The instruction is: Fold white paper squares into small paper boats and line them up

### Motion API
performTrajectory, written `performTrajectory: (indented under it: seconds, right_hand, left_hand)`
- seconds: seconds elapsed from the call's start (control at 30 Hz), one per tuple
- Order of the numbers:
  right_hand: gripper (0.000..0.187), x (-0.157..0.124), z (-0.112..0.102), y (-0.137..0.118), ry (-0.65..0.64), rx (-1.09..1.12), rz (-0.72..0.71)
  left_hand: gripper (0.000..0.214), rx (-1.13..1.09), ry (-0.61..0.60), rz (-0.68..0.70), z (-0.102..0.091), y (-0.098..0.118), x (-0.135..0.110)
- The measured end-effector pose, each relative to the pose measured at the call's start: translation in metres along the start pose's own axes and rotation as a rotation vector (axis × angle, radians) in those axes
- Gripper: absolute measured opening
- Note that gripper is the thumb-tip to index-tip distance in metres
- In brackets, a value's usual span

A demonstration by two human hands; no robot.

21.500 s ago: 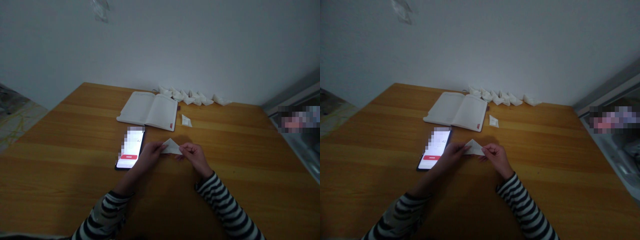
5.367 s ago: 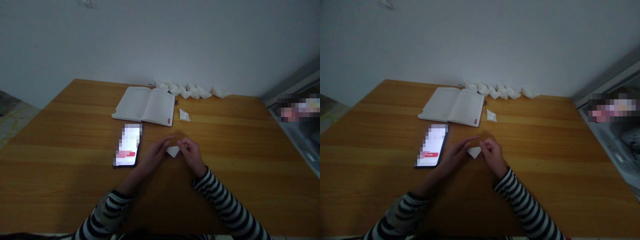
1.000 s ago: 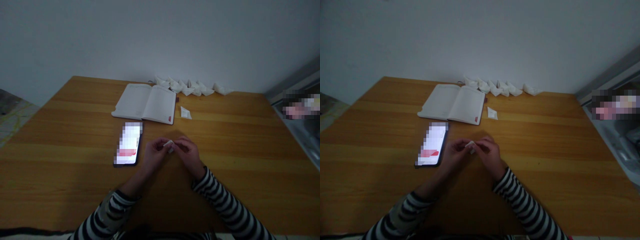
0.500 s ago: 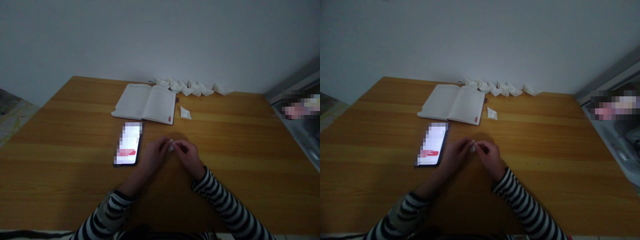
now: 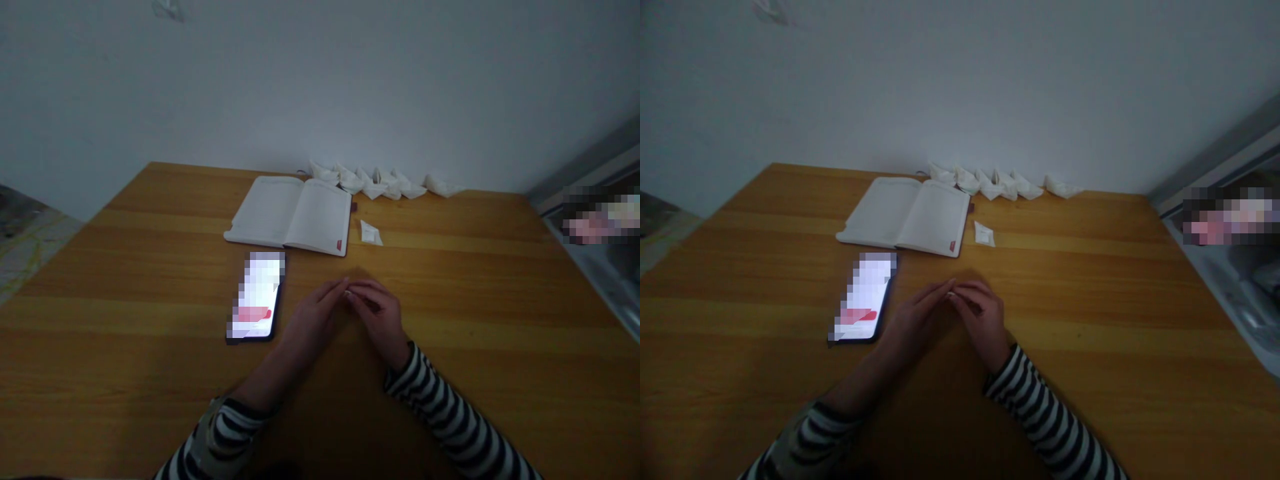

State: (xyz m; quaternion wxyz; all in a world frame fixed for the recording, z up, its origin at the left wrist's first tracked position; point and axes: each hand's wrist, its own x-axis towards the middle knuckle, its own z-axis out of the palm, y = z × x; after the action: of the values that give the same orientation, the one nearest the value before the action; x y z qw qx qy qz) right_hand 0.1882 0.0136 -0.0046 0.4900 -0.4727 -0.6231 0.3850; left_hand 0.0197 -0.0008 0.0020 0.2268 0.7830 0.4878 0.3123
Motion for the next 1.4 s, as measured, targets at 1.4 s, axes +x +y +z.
performTrajectory:
  seconds: [1.4]
  right_hand:
    - [0.007,-0.004,0.007,0.0,-0.016,-0.072,0.063]
  left_hand:
    - [0.008,0.314,-0.109,-0.165,0.003,0.02,0.004]
